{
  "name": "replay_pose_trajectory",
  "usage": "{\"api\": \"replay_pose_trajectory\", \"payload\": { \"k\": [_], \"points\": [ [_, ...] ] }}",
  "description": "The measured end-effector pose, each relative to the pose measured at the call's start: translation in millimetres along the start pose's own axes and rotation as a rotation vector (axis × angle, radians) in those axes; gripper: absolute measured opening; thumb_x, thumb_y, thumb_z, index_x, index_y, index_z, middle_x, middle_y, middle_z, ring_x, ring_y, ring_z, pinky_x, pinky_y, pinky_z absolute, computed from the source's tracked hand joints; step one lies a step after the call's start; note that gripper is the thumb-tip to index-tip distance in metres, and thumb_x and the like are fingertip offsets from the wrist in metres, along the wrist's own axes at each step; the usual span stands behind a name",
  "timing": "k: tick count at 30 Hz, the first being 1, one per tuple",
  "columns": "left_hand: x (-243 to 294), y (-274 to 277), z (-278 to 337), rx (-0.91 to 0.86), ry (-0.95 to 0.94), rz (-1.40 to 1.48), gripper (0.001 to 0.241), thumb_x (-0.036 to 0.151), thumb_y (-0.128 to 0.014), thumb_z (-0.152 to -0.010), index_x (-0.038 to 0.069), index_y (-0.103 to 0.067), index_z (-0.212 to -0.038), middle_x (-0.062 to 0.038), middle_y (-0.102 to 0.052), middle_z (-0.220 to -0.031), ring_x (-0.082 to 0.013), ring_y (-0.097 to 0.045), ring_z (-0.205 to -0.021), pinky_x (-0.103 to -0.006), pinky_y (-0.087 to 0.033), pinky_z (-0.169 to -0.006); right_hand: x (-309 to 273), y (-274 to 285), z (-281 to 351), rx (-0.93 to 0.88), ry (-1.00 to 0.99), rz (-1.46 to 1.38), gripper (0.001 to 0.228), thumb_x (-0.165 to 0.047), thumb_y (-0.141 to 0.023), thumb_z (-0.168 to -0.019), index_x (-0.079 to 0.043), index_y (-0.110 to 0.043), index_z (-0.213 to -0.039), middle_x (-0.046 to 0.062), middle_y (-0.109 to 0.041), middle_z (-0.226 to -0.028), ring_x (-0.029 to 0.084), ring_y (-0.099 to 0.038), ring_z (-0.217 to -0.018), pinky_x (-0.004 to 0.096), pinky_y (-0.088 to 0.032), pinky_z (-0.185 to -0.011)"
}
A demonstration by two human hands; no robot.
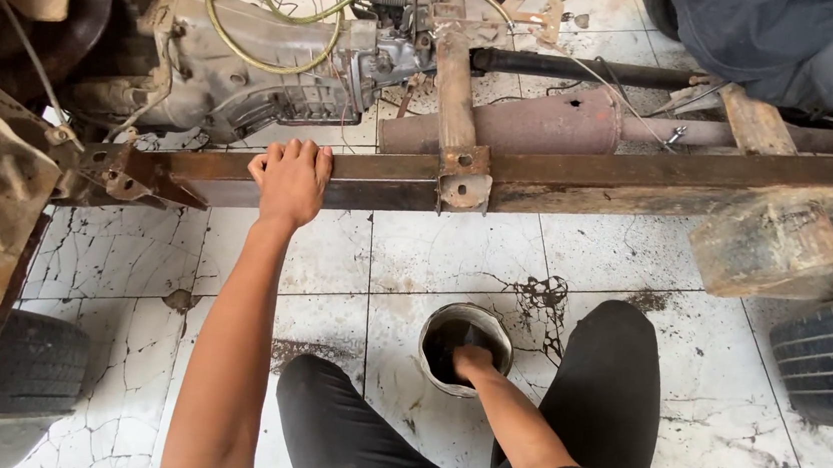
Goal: The person sits on the floor and wipes a metal vehicle chassis with a dark cloth, then uses a red-handled scraper to remove grime from a bracket on the chassis. The person repeatedly dips the cloth into a bucket of dark liquid and continues cleaning the same area.
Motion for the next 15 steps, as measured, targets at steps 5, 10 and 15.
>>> {"api": "replay_pose_trajectory", "payload": {
  "k": [5,10,15],
  "points": [
    [-0.9,1.1,0.2,0.030,-0.016,0.004,0.042,0.041,-0.040,-0.113,0.010,-0.068,-0.107,-0.010,-0.066,-0.109,-0.0330,-0.052,-0.107,-0.0509,-0.029,-0.095,-21.7,119.2,79.0,0.079,-0.024,-0.258,0.044,-0.035,-0.078,-0.083,-0.004,-0.073,-0.114,0.022,-0.071,-0.122,0.037,-0.067,-0.117,0.044,-0.056,-0.098],
    [0.8,-1.3,3.1,0.081,-0.052,0.019,0.043,0.041,-0.040,-0.114,0.010,-0.068,-0.104,-0.010,-0.066,-0.110,-0.0328,-0.052,-0.108,-0.0502,-0.029,-0.095,-4.2,112.8,65.8,0.164,-0.129,-0.463,0.046,-0.027,-0.079,-0.080,0.005,-0.071,-0.111,0.029,-0.069,-0.118,0.042,-0.066,-0.115,0.045,-0.057,-0.096],
    [-2.8,-7.0,3.2,0.068,-0.025,0.019,0.042,0.039,-0.039,-0.114,0.007,-0.066,-0.110,-0.012,-0.064,-0.115,-0.0325,-0.050,-0.111,-0.0500,-0.028,-0.096,-3.3,108.1,76.1,0.566,-0.117,-0.771,0.059,-0.033,-0.076,-0.086,0.005,-0.056,-0.126,0.033,-0.062,-0.120,0.052,-0.059,-0.106,0.056,-0.052,-0.085]
  ]
}}
Point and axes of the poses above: each hand's wrist, its own z-axis away from the middle knuckle, its own y-axis out of the back of the hand, x = y × z, the point moved 5 cm from there along -z, towards the middle knuckle
